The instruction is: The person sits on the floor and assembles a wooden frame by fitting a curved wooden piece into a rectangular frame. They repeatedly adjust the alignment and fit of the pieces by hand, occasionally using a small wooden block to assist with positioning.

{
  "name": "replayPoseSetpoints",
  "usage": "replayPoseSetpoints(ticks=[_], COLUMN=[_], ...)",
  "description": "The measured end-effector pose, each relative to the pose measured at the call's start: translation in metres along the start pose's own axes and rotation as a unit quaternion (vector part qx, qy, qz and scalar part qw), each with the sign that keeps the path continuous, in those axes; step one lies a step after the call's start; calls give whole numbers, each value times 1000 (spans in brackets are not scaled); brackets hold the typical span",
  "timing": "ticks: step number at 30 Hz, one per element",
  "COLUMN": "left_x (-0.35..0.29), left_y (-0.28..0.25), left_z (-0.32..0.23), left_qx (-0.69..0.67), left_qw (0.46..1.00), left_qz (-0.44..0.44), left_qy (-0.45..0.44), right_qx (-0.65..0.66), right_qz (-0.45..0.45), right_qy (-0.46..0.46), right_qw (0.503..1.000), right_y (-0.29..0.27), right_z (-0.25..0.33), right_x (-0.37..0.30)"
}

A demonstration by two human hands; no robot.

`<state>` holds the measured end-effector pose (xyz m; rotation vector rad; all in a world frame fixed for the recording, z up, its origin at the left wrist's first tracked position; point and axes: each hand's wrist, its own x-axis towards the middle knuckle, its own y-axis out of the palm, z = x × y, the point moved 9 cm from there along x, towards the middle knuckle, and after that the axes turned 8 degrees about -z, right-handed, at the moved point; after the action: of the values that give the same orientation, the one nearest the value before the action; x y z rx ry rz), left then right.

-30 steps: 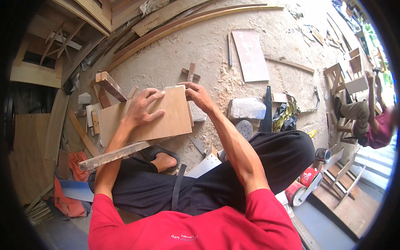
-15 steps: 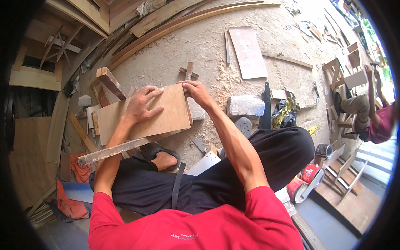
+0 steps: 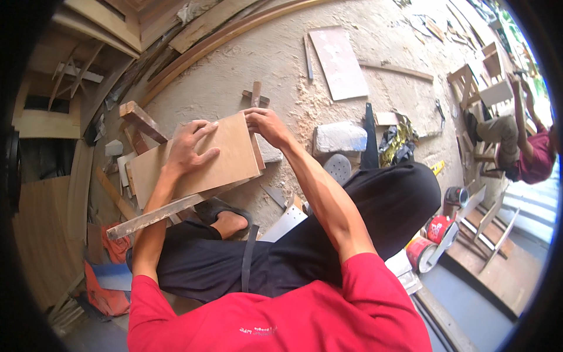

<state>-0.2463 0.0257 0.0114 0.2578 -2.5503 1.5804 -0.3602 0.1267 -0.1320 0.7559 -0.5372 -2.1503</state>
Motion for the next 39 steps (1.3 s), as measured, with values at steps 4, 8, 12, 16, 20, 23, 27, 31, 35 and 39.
replayPoseSetpoints(ticks=[4,8,12,16,20,23,27,31,35,39], left_x=[3,0,5,4,5,6,6,7,5,6], left_y=[4,6,9,10,11,11,11,12,10,11], left_z=[-3,-4,-9,-10,-9,-11,-11,-10,-9,-9], left_qx=[18,12,1,12,15,14,13,13,15,20], left_qw=[999,1000,1000,1000,1000,1000,1000,1000,1000,999], left_qz=[-25,-12,-3,0,3,4,4,4,-4,-5], left_qy=[37,16,18,14,17,17,23,18,25,26], right_qx=[6,51,19,12,8,3,-10,7,26,48], right_qz=[-10,5,-5,-8,-12,-16,-31,-16,-14,-13], right_qy=[-18,-13,-6,1,9,6,-9,-3,8,3], right_qw=[1000,999,1000,1000,1000,1000,999,1000,1000,999], right_y=[-16,-11,-11,-9,-10,-11,-12,-13,-10,-12], right_z=[-4,-7,-9,-10,-12,-13,-18,-21,-20,-20], right_x=[7,10,11,12,13,14,17,19,16,16])
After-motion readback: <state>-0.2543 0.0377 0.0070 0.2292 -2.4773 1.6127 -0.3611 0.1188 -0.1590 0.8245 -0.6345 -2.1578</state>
